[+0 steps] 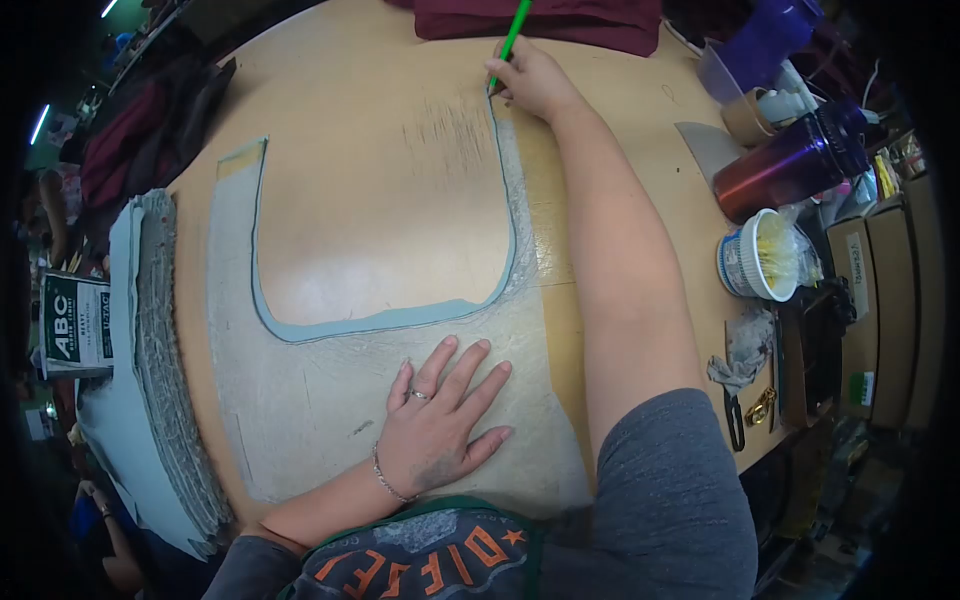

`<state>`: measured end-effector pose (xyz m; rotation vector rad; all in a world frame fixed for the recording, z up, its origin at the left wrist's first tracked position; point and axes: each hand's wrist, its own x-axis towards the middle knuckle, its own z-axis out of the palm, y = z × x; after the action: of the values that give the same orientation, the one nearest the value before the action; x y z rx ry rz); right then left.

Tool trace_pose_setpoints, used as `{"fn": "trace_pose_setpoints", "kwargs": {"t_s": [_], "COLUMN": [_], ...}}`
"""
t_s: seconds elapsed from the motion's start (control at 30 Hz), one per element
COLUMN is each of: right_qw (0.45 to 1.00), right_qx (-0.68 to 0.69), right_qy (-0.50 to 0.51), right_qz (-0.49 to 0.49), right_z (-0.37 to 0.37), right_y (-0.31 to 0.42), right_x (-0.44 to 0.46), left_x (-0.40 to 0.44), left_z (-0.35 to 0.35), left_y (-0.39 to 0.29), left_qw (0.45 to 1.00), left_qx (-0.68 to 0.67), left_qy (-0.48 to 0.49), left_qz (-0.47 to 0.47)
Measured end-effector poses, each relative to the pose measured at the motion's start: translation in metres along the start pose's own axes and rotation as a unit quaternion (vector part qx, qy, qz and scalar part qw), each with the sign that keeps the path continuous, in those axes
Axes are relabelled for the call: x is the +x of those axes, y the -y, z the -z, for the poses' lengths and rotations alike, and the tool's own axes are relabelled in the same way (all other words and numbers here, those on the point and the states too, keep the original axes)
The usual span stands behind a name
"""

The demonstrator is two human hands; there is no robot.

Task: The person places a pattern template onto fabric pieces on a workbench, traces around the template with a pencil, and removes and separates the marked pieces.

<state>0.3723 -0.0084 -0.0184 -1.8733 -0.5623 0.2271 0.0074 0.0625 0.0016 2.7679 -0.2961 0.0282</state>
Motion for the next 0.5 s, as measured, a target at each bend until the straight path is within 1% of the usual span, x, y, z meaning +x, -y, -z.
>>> {"fn": "trace_pose_setpoints", "kwargs": {"t_s": [0.07, 0.13, 0.17, 0.23, 0.27, 0.3, 0.37, 0.4, 0.47, 0.5], "right_qw": [0.991, 0.969, 0.97, 0.969, 0.962, 0.966, 0.974, 0.978, 0.982, 0.983], "right_qx": [0.109, 0.196, 0.178, 0.137, 0.153, 0.122, 0.059, 0.05, 0.015, 0.0], "right_qy": [-0.074, -0.141, -0.159, -0.194, -0.21, -0.209, -0.203, -0.195, -0.177, -0.169], "right_qz": [0.013, 0.039, 0.044, 0.062, 0.083, 0.084, 0.08, 0.054, 0.069, 0.07], "right_z": [-0.004, -0.006, -0.006, -0.006, -0.007, -0.006, -0.006, -0.006, -0.004, -0.005], "right_y": [-0.006, -0.008, -0.008, -0.011, -0.019, -0.023, -0.028, -0.024, -0.027, -0.031], "right_x": [-0.002, -0.005, -0.007, -0.006, -0.001, 0.002, 0.004, 0.002, 0.006, 0.005], "left_x": [0.004, 0.025, 0.042, 0.093, 0.124, 0.154, 0.207, 0.22, 0.235, 0.237], "left_z": [0.008, 0.025, 0.031, 0.022, 0.017, 0.011, -0.003, -0.008, -0.02, -0.024], "left_y": [-0.002, 0.001, 0.005, 0.019, 0.026, 0.032, 0.046, 0.054, 0.064, 0.066], "left_qw": [1.0, 0.998, 0.994, 0.997, 0.996, 0.993, 0.995, 0.995, 0.991, 0.991], "left_qx": [0.001, -0.035, -0.053, -0.067, -0.082, -0.097, -0.015, 0.004, 0.038, 0.036], "left_qy": [-0.014, 0.058, 0.093, -0.007, -0.036, -0.064, -0.094, -0.101, -0.105, -0.102], "left_qz": [-0.004, 0.007, 0.01, -0.024, -0.029, -0.033, 0.004, 0.027, 0.073, 0.074]}}
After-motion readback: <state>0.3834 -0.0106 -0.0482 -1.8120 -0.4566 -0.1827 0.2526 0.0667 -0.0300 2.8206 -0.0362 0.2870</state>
